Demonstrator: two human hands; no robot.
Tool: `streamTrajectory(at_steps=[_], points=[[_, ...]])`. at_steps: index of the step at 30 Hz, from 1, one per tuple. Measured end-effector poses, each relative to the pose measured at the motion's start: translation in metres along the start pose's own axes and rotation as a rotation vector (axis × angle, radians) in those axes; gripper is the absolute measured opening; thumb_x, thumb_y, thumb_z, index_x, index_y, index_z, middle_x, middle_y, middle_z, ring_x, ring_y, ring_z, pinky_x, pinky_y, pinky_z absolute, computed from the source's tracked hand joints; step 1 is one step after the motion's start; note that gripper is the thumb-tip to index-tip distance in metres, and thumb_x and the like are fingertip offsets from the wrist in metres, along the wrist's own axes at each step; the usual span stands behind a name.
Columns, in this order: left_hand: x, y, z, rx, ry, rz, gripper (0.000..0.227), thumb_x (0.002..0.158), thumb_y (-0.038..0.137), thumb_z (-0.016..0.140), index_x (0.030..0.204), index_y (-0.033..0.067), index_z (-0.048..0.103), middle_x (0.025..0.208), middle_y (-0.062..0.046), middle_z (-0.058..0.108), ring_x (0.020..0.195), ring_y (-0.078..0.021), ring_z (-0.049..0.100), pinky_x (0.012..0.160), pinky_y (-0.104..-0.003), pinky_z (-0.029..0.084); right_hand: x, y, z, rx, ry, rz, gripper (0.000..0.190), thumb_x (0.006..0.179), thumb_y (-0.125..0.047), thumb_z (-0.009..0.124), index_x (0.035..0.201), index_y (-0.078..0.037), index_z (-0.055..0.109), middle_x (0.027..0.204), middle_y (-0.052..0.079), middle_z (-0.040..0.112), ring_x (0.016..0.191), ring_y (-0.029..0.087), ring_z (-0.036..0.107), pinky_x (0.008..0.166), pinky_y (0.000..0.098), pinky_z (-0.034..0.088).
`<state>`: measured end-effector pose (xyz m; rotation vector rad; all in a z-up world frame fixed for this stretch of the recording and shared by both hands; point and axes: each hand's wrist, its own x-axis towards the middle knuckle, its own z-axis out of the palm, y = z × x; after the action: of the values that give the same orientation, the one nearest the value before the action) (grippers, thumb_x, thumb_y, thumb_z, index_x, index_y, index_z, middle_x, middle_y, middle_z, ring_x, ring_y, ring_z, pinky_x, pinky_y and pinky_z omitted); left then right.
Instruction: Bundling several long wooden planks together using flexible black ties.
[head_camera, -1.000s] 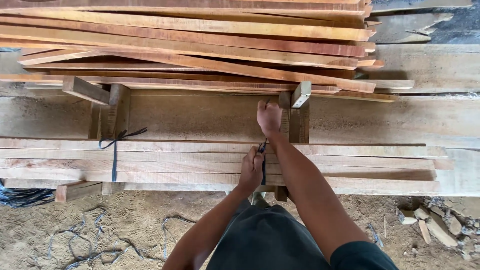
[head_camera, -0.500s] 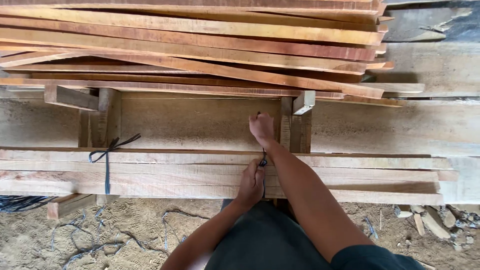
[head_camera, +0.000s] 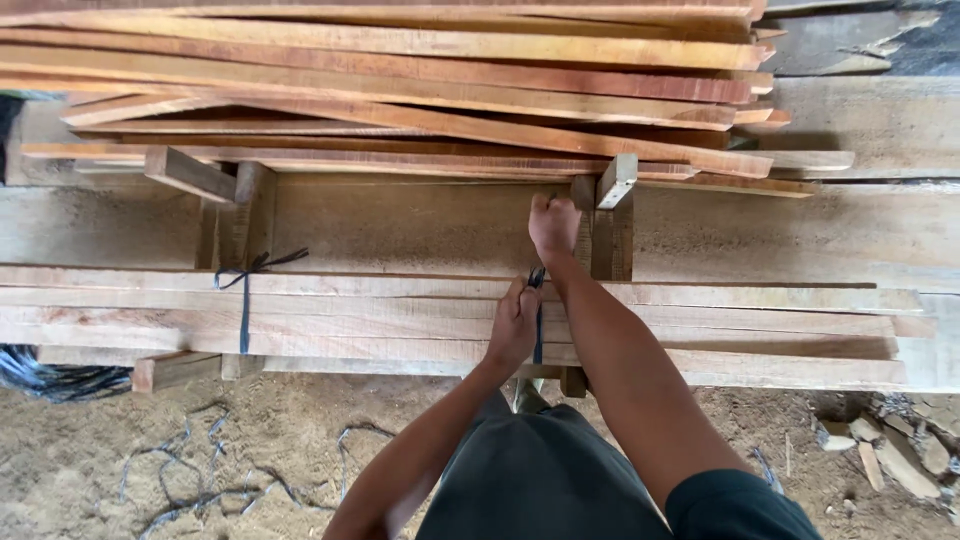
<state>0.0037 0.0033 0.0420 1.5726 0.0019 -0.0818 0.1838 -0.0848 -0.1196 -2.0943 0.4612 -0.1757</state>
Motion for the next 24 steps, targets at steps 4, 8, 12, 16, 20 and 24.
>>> streamTrajectory(at_steps=[4,8,12,16,20,24], points=[[0.002,-0.022,-0.007,0.015,-0.036,0.030,0.038,0.114,0.028,0.029,0.086,0.0106,0.047,0.072,-0.001,0.047,0.078,-0.0112,0.053,0.076,-0.033,0.048,-0.003,-0.017,-0.007,0.031,-0.005,-0.014,0.050,0.091,-0.019,0.054,0.043,-0.007,0.047,0.038,0.008,0.039,0.036,0.014,0.035,0.037,0.0391,0.030],[0.001,-0.035,-0.014,0.035,-0.088,0.114,0.034,0.113,0.018,0.029,0.090,0.0095,0.052,0.060,-0.001,0.047,0.054,-0.0114,0.048,0.059,-0.028,0.045,-0.009,-0.020,-0.001,-0.005,-0.083,0.002,0.049,0.089,-0.021,0.055,0.042,-0.008,0.048,0.036,0.006,0.037,0.035,0.013,0.033,0.035,0.0375,0.028],[0.006,-0.032,-0.015,0.010,-0.081,0.139,0.034,0.113,0.016,0.028,0.091,0.0092,0.053,0.060,-0.001,0.047,0.055,-0.0101,0.046,0.060,-0.027,0.044,-0.010,-0.013,0.010,-0.034,-0.157,0.041,0.046,0.086,-0.024,0.057,0.043,-0.009,0.052,0.037,0.006,0.040,0.035,0.013,0.037,0.036,0.0403,0.030],[0.010,-0.022,-0.017,0.014,-0.074,0.106,0.029,0.112,0.015,0.032,0.093,0.0088,0.053,0.062,-0.002,0.048,0.059,-0.0130,0.048,0.063,-0.029,0.046,0.001,0.015,0.031,-0.084,-0.203,0.088,0.045,0.086,-0.027,0.061,0.048,-0.002,0.056,0.043,0.017,0.045,0.039,0.029,0.050,0.040,0.0507,0.032],[0.012,-0.023,-0.018,0.057,-0.111,0.082,0.025,0.111,0.014,0.035,0.107,0.0003,0.055,0.069,-0.015,0.053,0.062,-0.0204,0.053,0.062,-0.036,0.047,0.000,0.027,0.038,-0.090,-0.213,0.111,0.046,0.085,-0.025,0.059,0.045,-0.002,0.053,0.041,0.015,0.045,0.035,0.028,0.045,0.038,0.0470,0.035],[0.007,-0.036,-0.018,0.051,-0.138,0.102,0.028,0.112,0.017,0.034,0.111,0.0004,0.056,0.075,-0.015,0.055,0.071,-0.0198,0.058,0.065,-0.036,0.048,0.001,0.022,0.035,-0.064,-0.188,0.091,0.048,0.086,-0.023,0.057,0.042,-0.007,0.045,0.039,0.010,0.037,0.034,0.017,0.036,0.036,0.0418,0.033]])
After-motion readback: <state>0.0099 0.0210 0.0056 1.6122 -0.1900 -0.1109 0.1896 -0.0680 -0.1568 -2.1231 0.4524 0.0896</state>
